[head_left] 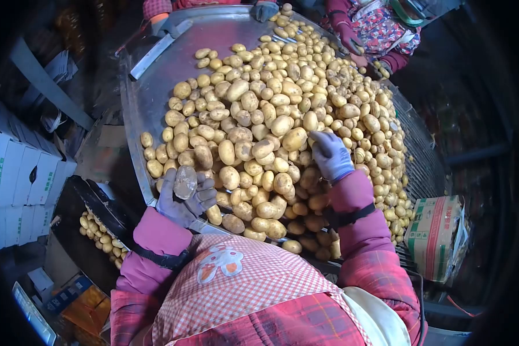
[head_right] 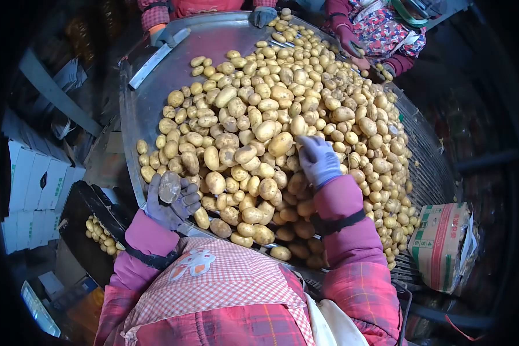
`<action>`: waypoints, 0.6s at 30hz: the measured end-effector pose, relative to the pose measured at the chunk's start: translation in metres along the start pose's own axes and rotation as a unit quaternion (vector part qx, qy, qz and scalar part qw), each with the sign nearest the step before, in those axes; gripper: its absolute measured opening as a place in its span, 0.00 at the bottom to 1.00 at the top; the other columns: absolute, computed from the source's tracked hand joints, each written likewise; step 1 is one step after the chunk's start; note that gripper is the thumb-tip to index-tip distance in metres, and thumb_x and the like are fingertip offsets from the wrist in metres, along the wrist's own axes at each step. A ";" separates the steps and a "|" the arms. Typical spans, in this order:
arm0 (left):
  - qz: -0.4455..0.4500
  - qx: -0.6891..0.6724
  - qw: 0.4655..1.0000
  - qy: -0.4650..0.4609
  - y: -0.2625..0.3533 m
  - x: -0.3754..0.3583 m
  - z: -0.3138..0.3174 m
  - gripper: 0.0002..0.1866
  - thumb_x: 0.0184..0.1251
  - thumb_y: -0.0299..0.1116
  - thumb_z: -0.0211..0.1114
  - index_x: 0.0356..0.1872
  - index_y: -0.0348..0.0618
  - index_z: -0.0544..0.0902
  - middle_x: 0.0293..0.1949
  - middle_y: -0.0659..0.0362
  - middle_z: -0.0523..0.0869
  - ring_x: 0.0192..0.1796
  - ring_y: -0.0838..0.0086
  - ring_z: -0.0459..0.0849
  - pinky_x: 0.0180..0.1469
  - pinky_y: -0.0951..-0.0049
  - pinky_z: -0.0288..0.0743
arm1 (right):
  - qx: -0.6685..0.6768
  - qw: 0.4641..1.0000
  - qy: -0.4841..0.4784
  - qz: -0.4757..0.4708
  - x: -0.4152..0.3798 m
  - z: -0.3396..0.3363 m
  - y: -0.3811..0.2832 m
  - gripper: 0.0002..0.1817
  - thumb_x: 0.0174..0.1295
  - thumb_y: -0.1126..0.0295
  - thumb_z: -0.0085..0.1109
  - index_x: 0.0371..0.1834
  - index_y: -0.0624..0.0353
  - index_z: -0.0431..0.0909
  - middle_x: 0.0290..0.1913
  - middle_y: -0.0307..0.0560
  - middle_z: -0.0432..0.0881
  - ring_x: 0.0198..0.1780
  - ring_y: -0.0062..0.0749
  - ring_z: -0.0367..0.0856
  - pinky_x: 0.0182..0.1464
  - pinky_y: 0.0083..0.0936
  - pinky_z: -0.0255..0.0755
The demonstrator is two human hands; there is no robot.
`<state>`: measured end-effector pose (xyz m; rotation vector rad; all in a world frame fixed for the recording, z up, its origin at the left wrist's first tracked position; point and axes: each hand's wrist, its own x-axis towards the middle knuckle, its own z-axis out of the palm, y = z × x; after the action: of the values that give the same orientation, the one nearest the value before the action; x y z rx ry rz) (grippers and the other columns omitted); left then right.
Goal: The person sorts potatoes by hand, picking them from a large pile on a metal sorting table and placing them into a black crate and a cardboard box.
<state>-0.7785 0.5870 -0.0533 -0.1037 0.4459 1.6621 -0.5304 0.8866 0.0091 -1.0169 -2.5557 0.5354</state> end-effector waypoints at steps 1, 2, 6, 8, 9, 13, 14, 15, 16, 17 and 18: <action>0.004 -0.003 1.000 -0.003 -0.001 -0.001 0.003 0.38 0.68 0.67 0.44 0.51 0.37 0.79 0.45 0.50 0.85 0.47 0.57 0.85 0.55 0.56 0.79 | 0.166 0.984 -0.014 0.069 0.008 -0.008 -0.012 0.18 0.63 0.68 0.57 0.57 0.50 0.76 0.47 0.44 0.82 0.47 0.34 0.80 0.46 0.31 0.76; 0.012 0.008 1.000 0.026 -0.002 -0.002 0.007 0.37 0.67 0.67 0.45 0.49 0.38 0.79 0.44 0.51 0.84 0.45 0.58 0.85 0.51 0.58 0.79 | 0.292 0.920 -0.038 0.257 0.010 -0.035 -0.023 0.19 0.66 0.65 0.56 0.59 0.53 0.75 0.43 0.39 0.82 0.47 0.26 0.79 0.46 0.24 0.76; 0.025 0.015 0.998 0.049 -0.002 -0.003 0.004 0.37 0.66 0.68 0.45 0.48 0.39 0.79 0.43 0.51 0.84 0.43 0.59 0.85 0.49 0.58 0.80 | 0.679 0.702 -0.020 0.214 0.003 -0.047 -0.016 0.26 0.67 0.49 0.54 0.61 0.54 0.73 0.50 0.46 0.80 0.51 0.33 0.81 0.49 0.29 0.79; 0.023 0.003 0.999 0.026 -0.002 -0.002 0.002 0.37 0.67 0.67 0.45 0.49 0.38 0.79 0.44 0.50 0.85 0.45 0.58 0.85 0.51 0.57 0.80 | 0.642 0.741 -0.031 0.197 0.023 -0.047 -0.040 0.26 0.67 0.49 0.53 0.60 0.56 0.73 0.48 0.46 0.80 0.49 0.32 0.81 0.47 0.27 0.78; 0.017 -0.005 1.000 0.004 -0.001 -0.002 -0.001 0.37 0.68 0.66 0.45 0.51 0.37 0.79 0.46 0.49 0.85 0.47 0.57 0.86 0.53 0.56 0.80 | 0.604 0.773 -0.063 0.184 0.040 -0.044 -0.042 0.25 0.67 0.50 0.53 0.58 0.57 0.74 0.48 0.45 0.80 0.48 0.31 0.81 0.47 0.26 0.77; 0.032 -0.009 0.999 0.035 -0.003 0.002 0.003 0.38 0.66 0.69 0.44 0.48 0.39 0.80 0.44 0.50 0.86 0.40 0.59 0.87 0.48 0.57 0.81 | 0.185 0.962 -0.197 -0.044 0.105 0.006 -0.134 0.17 0.61 0.65 0.57 0.53 0.54 0.77 0.47 0.50 0.81 0.46 0.43 0.82 0.48 0.34 0.76; 0.024 -0.023 0.999 0.014 -0.002 0.003 -0.002 0.38 0.67 0.68 0.44 0.48 0.39 0.80 0.45 0.50 0.86 0.41 0.58 0.87 0.49 0.56 0.81 | -0.022 0.971 -0.217 -0.097 0.107 0.029 -0.146 0.19 0.61 0.62 0.56 0.55 0.52 0.76 0.50 0.51 0.80 0.48 0.44 0.82 0.50 0.35 0.76; 0.010 -0.044 0.999 -0.015 -0.002 0.004 -0.010 0.37 0.67 0.68 0.44 0.49 0.40 0.79 0.47 0.49 0.85 0.43 0.58 0.87 0.50 0.55 0.81 | -0.229 0.936 -0.220 -0.153 0.110 0.053 -0.151 0.21 0.62 0.59 0.54 0.57 0.51 0.75 0.54 0.52 0.80 0.50 0.46 0.82 0.52 0.36 0.75; 0.015 -0.065 0.997 -0.049 -0.003 0.004 -0.016 0.37 0.67 0.68 0.45 0.50 0.40 0.79 0.47 0.49 0.85 0.43 0.58 0.87 0.50 0.55 0.80 | -0.286 0.899 -0.282 -0.176 0.109 0.071 -0.153 0.23 0.60 0.57 0.54 0.60 0.45 0.73 0.59 0.59 0.74 0.53 0.55 0.79 0.53 0.44 0.73; 0.020 -0.085 0.993 -0.083 -0.003 0.003 -0.021 0.37 0.66 0.68 0.45 0.51 0.41 0.78 0.48 0.50 0.85 0.43 0.57 0.87 0.51 0.54 0.80 | -0.286 0.894 -0.287 -0.193 0.107 0.078 -0.150 0.23 0.60 0.57 0.54 0.60 0.45 0.73 0.59 0.59 0.74 0.53 0.55 0.79 0.53 0.44 0.73; 0.019 -0.109 0.986 -0.128 0.000 -0.002 -0.027 0.37 0.67 0.68 0.45 0.52 0.40 0.77 0.49 0.49 0.84 0.46 0.56 0.86 0.53 0.53 0.78 | -0.300 0.898 -0.268 -0.176 0.104 0.079 -0.149 0.23 0.61 0.56 0.53 0.61 0.45 0.72 0.59 0.58 0.73 0.54 0.55 0.78 0.54 0.45 0.73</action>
<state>-0.7832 0.5761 -0.0780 -0.0426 0.0714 1.7300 -0.7227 0.8424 0.0266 -0.5732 -3.4210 -0.1216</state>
